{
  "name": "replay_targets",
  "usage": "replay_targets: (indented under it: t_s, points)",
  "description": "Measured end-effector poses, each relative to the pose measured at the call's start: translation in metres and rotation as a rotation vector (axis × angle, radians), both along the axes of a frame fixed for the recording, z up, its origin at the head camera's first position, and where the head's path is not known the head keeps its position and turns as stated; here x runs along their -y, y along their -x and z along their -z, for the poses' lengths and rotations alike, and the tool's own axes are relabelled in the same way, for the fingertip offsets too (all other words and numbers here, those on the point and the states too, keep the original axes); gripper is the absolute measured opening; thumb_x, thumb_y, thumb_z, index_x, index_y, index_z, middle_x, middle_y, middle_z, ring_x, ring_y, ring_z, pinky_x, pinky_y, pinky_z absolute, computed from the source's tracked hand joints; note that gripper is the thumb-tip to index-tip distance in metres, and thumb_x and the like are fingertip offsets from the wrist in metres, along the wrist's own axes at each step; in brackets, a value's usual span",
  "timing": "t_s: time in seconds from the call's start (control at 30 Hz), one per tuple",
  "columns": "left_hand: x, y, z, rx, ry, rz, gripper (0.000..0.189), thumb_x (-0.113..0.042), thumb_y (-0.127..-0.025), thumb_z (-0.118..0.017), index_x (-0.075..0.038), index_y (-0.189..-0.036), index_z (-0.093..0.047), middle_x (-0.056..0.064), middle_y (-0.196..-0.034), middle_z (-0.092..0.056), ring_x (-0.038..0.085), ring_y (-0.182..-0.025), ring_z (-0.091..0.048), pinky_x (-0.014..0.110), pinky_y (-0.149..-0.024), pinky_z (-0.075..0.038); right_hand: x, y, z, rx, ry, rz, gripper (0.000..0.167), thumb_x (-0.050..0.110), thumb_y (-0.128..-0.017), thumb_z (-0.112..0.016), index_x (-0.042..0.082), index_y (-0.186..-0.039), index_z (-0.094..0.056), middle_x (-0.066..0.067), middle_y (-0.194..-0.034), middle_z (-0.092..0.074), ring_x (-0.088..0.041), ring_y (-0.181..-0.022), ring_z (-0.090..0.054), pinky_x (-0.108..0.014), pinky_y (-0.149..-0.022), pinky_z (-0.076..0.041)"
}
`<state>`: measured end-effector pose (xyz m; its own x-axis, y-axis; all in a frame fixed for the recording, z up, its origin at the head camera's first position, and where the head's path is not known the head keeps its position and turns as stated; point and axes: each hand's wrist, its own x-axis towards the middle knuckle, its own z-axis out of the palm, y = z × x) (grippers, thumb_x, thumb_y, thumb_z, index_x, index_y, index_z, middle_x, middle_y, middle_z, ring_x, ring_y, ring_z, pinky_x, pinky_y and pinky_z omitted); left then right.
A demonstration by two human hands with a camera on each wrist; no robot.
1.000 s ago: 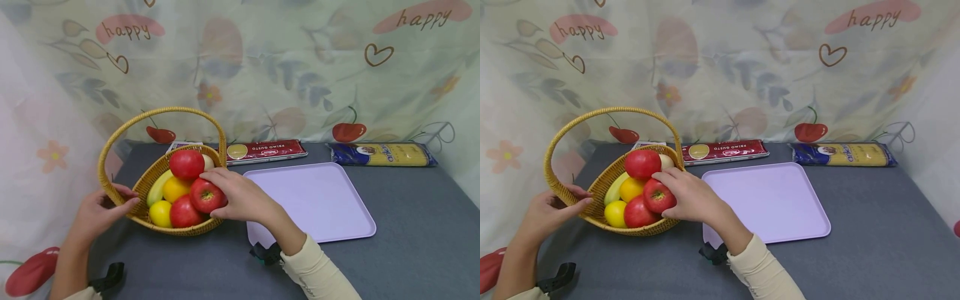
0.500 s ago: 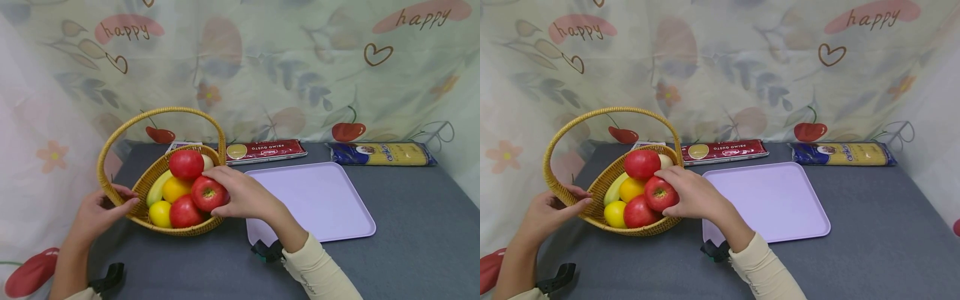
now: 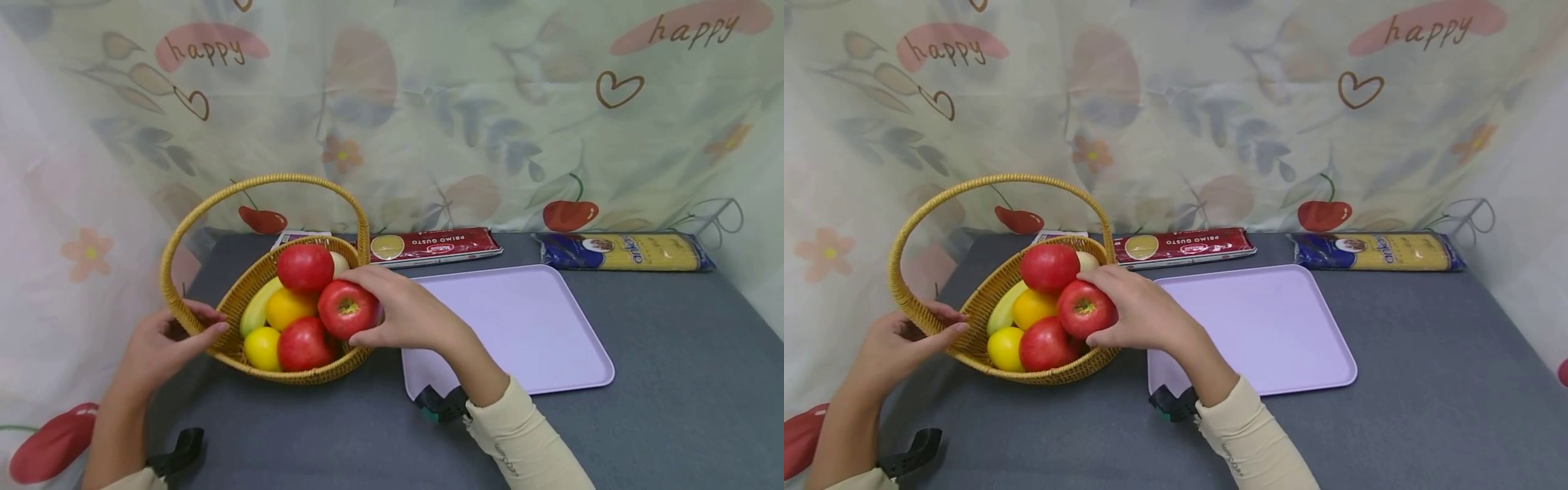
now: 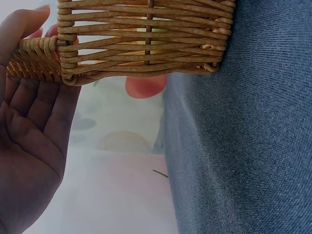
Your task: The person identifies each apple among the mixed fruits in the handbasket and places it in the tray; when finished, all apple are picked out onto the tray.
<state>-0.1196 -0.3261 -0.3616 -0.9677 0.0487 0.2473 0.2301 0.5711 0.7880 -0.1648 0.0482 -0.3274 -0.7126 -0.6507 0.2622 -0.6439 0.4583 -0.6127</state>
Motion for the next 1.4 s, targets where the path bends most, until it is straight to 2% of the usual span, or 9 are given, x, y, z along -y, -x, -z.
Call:
replay_targets:
  t_s: [0.2,0.53,0.77,0.97,1.3,1.4]
  points:
    - [0.001,0.001,0.004,-0.015,-0.005,0.001,0.023,-0.004,-0.087,-0.078,0.001,-0.107,-0.068,-0.007,-0.091,-0.073,0.01,-0.072,-0.066,0.018,-0.064,-0.055,-0.008,0.005,-0.002,-0.026,0.006,0.022,0.075,0.029,-0.076,-0.089,0.017,-0.141,-0.054,0.002,-0.131,-0.056,-0.013,-0.118,-0.051,-0.036,-0.091,-0.052]
    - [0.002,0.002,0.006,-0.013,0.003,0.004,0.022,-0.005,-0.088,-0.077,0.001,-0.108,-0.068,-0.006,-0.092,-0.073,0.011,-0.072,-0.066,0.02,-0.064,-0.055,-0.022,0.01,-0.003,0.018,0.06,0.075,0.076,0.027,-0.076,-0.088,0.015,-0.142,-0.054,-0.002,-0.136,-0.055,-0.016,-0.121,-0.05,-0.042,-0.091,-0.054]
    - [0.0,0.0,0.004,-0.004,-0.001,0.002,0.021,-0.005,-0.089,-0.076,0.001,-0.107,-0.069,-0.003,-0.092,-0.073,0.013,-0.072,-0.067,0.02,-0.064,-0.056,-0.032,0.014,-0.002,0.03,0.095,0.111,0.076,0.026,-0.076,-0.088,0.016,-0.142,-0.054,-0.001,-0.136,-0.054,-0.016,-0.12,-0.051,-0.043,-0.092,-0.053]
    - [0.0,-0.001,0.003,0.0,-0.007,0.004,0.022,-0.006,-0.089,-0.077,0.002,-0.107,-0.068,-0.005,-0.092,-0.073,0.013,-0.072,-0.067,0.021,-0.064,-0.056,-0.039,0.021,0.0,0.015,0.129,0.109,0.075,0.024,-0.075,-0.089,0.018,-0.141,-0.055,0.002,-0.131,-0.056,-0.013,-0.116,-0.052,-0.04,-0.092,-0.052]
    - [0.0,-0.001,0.002,0.004,-0.009,-0.017,0.022,-0.007,-0.088,-0.078,0.0,-0.107,-0.068,-0.005,-0.091,-0.073,0.013,-0.072,-0.066,0.021,-0.064,-0.056,-0.048,0.026,0.003,0.063,0.068,0.198,0.08,0.027,-0.075,-0.089,0.016,-0.145,-0.051,-0.003,-0.138,-0.054,-0.021,-0.123,-0.051,-0.046,-0.094,-0.052]
    - [0.0,-0.001,0.002,-0.003,-0.005,-0.007,0.022,-0.006,-0.088,-0.078,0.001,-0.107,-0.068,-0.005,-0.092,-0.073,0.013,-0.072,-0.067,0.021,-0.064,-0.056,-0.05,0.028,0.004,0.07,0.057,0.209,0.082,0.027,-0.075,-0.089,0.013,-0.146,-0.051,-0.005,-0.139,-0.054,-0.023,-0.125,-0.049,-0.048,-0.096,-0.05]
